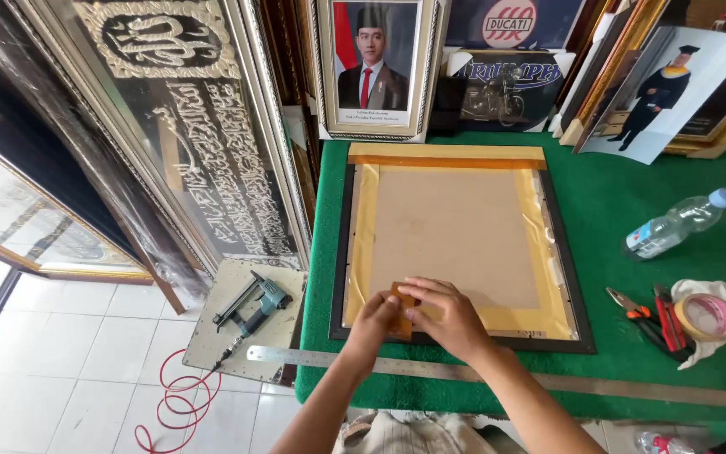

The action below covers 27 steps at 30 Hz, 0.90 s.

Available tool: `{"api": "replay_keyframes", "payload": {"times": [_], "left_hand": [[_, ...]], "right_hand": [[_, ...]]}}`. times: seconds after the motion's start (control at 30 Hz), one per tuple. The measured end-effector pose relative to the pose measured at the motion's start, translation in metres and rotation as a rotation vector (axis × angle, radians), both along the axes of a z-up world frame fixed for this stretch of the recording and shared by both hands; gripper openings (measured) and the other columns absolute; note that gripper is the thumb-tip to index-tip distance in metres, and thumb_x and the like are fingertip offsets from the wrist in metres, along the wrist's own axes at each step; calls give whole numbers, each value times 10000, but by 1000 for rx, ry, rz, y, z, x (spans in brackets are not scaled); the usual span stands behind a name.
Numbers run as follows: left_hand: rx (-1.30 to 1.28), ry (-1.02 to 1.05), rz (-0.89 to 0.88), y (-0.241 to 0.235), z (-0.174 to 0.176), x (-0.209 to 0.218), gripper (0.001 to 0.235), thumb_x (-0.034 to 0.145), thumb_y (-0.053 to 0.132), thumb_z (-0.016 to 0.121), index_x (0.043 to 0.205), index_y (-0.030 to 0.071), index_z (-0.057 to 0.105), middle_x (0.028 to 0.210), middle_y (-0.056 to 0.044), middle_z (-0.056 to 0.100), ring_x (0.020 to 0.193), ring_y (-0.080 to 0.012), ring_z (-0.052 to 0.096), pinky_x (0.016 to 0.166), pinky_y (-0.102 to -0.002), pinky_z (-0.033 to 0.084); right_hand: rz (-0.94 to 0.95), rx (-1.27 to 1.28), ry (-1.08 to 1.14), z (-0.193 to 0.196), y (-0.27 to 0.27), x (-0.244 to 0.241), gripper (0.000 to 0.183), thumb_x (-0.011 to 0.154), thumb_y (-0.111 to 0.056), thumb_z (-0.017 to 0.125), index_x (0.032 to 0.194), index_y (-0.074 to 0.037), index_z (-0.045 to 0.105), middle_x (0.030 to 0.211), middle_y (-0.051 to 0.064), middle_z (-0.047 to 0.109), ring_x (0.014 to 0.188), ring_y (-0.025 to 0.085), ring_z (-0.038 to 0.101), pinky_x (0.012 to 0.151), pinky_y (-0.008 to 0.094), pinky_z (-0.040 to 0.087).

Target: Applying adhesive tape to the back of a picture frame to seal the backing and finish the assembly.

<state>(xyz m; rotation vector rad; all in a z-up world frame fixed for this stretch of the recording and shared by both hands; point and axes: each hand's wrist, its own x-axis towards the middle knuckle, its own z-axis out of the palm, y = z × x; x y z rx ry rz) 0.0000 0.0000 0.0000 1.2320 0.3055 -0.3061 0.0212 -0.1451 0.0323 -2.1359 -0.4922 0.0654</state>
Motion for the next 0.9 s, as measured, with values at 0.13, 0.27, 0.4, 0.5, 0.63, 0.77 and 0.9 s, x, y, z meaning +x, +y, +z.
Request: {"api": "replay_keyframes", "payload": {"times": [0.13, 0.27, 0.4, 0.5, 0.63, 0.77, 0.9], "left_hand": [[-186, 45, -83, 22, 67, -6, 565, 925, 436, 239, 1207, 2, 465, 1173, -184, 526, 1140, -299, 480, 966, -396, 329], [-255, -18, -179, 35, 74, 4, 811, 872, 603, 117, 1303, -55, 314, 1309, -256, 391, 1238, -393, 343, 1024, -450, 225], [-214, -72, -221, 40, 102, 6, 884, 856, 635, 86, 1337, -103, 170, 1366, -305, 258, 1262, -448, 259, 1044, -483, 176], [-133, -38, -326, 45, 124, 9, 923, 817, 682, 90, 1352, -66, 170, 1391, -260, 242, 1284, -409, 233, 1057, -457, 153], [-896, 317, -126, 41, -16, 56, 879, 816, 689, 276, 1398, 38, 168, 1430, -154, 202, 1328, -334, 166, 1072, -469, 104], [669, -424, -614, 35, 63, 28, 594, 634, 474, 648, 1110, 164, 474, 786, -56, 596, 854, -245, 573, 781, -343, 445], [1053, -591, -636, 8, 14, 43, 526, 604, 390, 688, 1046, 184, 490, 798, -61, 624, 862, -296, 591, 735, -371, 487]], "right_hand": [[75, -10, -60, 16, 12, -6, 495, 714, -331, 700, 1167, -178, 570, 1257, 73, 495, 1165, 313, 432, 919, 453, 394], [78, -154, -251, 32, 21, -9, 492, 668, -318, 728, 1132, -226, 592, 1253, 40, 476, 1154, 298, 435, 893, 429, 412], [-18, -305, -480, 23, 26, -4, 298, 717, -401, 681, 966, -239, 661, 1067, -39, 575, 1050, 203, 509, 818, 380, 440], [-117, -248, -535, 30, 32, 0, 164, 715, -343, 708, 799, -211, 660, 797, -68, 575, 791, 154, 569, 674, 301, 477], [-188, -221, -300, 47, 34, 3, 80, 721, -263, 704, 737, -193, 668, 651, -28, 594, 676, 185, 595, 603, 297, 483], [-386, -16, 135, 39, 13, 7, 78, 718, -223, 676, 786, -186, 683, 650, 14, 659, 624, 131, 578, 594, 274, 466], [-533, 214, 370, 14, -16, 6, 96, 744, -186, 678, 787, -100, 677, 661, 12, 652, 655, 85, 565, 583, 225, 434]]}}
